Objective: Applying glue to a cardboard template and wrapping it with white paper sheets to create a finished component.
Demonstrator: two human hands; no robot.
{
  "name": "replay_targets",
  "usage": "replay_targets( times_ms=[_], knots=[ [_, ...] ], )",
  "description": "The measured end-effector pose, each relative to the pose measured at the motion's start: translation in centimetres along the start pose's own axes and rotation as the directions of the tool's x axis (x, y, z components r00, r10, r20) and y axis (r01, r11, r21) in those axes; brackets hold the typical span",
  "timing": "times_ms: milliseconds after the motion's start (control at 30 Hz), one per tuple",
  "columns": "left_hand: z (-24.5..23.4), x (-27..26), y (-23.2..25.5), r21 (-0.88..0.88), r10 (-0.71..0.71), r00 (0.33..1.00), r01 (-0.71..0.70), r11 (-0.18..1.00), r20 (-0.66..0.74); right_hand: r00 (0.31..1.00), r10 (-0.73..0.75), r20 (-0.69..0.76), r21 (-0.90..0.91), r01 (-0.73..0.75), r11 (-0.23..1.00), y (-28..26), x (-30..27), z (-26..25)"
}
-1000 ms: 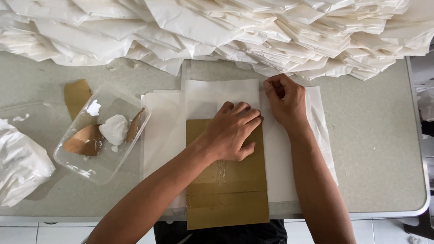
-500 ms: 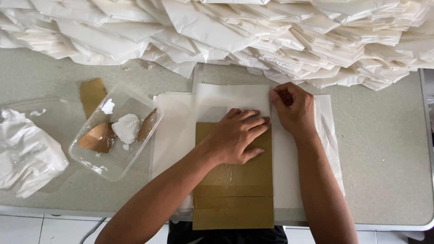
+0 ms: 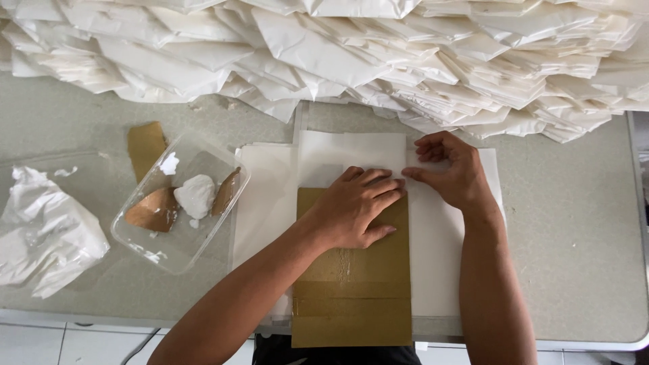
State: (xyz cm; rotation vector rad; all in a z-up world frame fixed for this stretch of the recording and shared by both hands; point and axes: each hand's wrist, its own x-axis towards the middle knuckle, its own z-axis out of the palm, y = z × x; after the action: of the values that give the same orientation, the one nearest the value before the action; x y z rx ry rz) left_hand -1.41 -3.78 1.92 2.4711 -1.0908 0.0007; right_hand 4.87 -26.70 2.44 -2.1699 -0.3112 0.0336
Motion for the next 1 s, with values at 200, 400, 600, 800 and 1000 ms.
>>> replay_targets(
  times_ms=[200,400,600,800,1000],
  knots=[
    [-0.3,0.2,0.3,0.004,-0.012,0.999,0.012,1.0,0.038,0.998,0.047,0.051,0.014,-0.048,0.999,-0.5,0.0,-0.7],
    [-0.1,0.2,0.3,-0.018,-0.017,1.0,0.017,1.0,0.019,0.995,0.043,0.09,-0.027,-0.041,0.999,0.8,-0.1,-0.3],
    [-0.4,0.3,0.3,-0.021,-0.03,1.0,0.03,0.999,0.006,1.0,-0.007,-0.011,-0.133,0.006,0.991,2.5,0.6,1.0],
    [-0.5,0.2,0.5,-0.035,-0.043,0.998,0.045,0.998,0.048,0.995,-0.016,-0.097,-0.245,-0.009,0.97,3.2,1.7,2.2],
    [-0.5,0.2,0.3,-0.053,-0.049,0.998,0.051,0.997,0.038,0.991,0.016,-0.133,-0.28,-0.053,0.959,3.0,2.6,2.9]
  ],
)
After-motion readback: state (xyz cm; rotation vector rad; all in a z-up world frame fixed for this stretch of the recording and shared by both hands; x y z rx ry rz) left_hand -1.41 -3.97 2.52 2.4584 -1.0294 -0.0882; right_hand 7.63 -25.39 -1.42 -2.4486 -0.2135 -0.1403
